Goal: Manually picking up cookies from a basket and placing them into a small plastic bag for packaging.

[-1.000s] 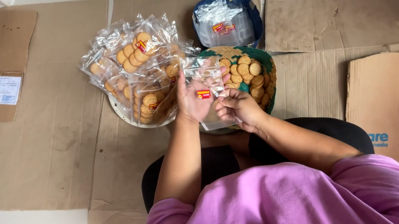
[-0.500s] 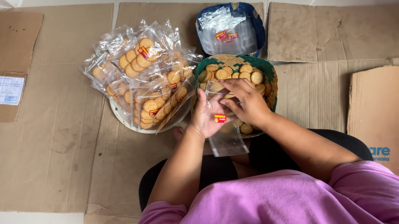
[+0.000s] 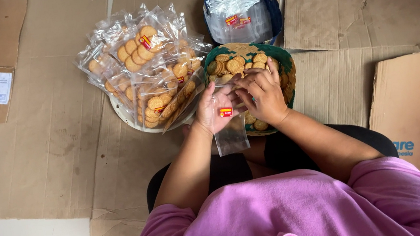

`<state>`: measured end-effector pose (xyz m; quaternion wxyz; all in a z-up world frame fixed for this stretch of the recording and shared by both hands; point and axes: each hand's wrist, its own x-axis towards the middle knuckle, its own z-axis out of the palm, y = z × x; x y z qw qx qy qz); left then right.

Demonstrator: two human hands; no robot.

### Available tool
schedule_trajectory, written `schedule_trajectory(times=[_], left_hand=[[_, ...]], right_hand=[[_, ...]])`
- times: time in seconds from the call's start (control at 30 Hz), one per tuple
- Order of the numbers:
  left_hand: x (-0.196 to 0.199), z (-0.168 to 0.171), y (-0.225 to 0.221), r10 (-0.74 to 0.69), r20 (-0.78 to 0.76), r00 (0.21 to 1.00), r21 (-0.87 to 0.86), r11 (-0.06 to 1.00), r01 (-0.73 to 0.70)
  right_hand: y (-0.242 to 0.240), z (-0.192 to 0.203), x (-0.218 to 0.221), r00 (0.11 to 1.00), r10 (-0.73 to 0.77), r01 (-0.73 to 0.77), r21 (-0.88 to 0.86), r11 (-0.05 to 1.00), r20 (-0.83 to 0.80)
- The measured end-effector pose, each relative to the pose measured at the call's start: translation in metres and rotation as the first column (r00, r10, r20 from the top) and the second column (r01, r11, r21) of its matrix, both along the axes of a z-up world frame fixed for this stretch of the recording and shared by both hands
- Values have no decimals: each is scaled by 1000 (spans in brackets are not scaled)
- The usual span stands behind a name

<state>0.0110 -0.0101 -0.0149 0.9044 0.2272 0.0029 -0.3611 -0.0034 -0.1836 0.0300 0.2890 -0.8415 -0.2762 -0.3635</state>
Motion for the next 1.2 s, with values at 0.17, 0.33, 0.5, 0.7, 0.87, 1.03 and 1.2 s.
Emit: schedule_trajectory(times=[0.17,0.33,0.5,0.7,0.87,1.03,1.2], left_hand=[[-3,5,0,-42,32,999,-17,999,42],[-8,13,2,-8,24,1000,-13,1000,9],[-8,0,1,-7,65,998,40,999,5],[-8,-29,-6,5,47,999,95,995,-9],[-3,-33,7,-74,160,984,225,974,36],[-7,1,18,-193,82,978,294,942,161],[-1,-17,18,-309,136,941,235,933,273]], right_hand=[[1,3,-2,995,-25,27,-16,1000,99],[-1,1,-3,987,-33,45,-77,996,156],[-3,5,-5,983,-83,108,-152,983,162],[-5,1,-6,991,-109,120,-172,978,72],[-22,-14,1,927,-57,7,-134,991,-371],[-52,-48,19,626,291,-231,185,955,-723],[-42,31,7,360,317,-365,181,913,-877]])
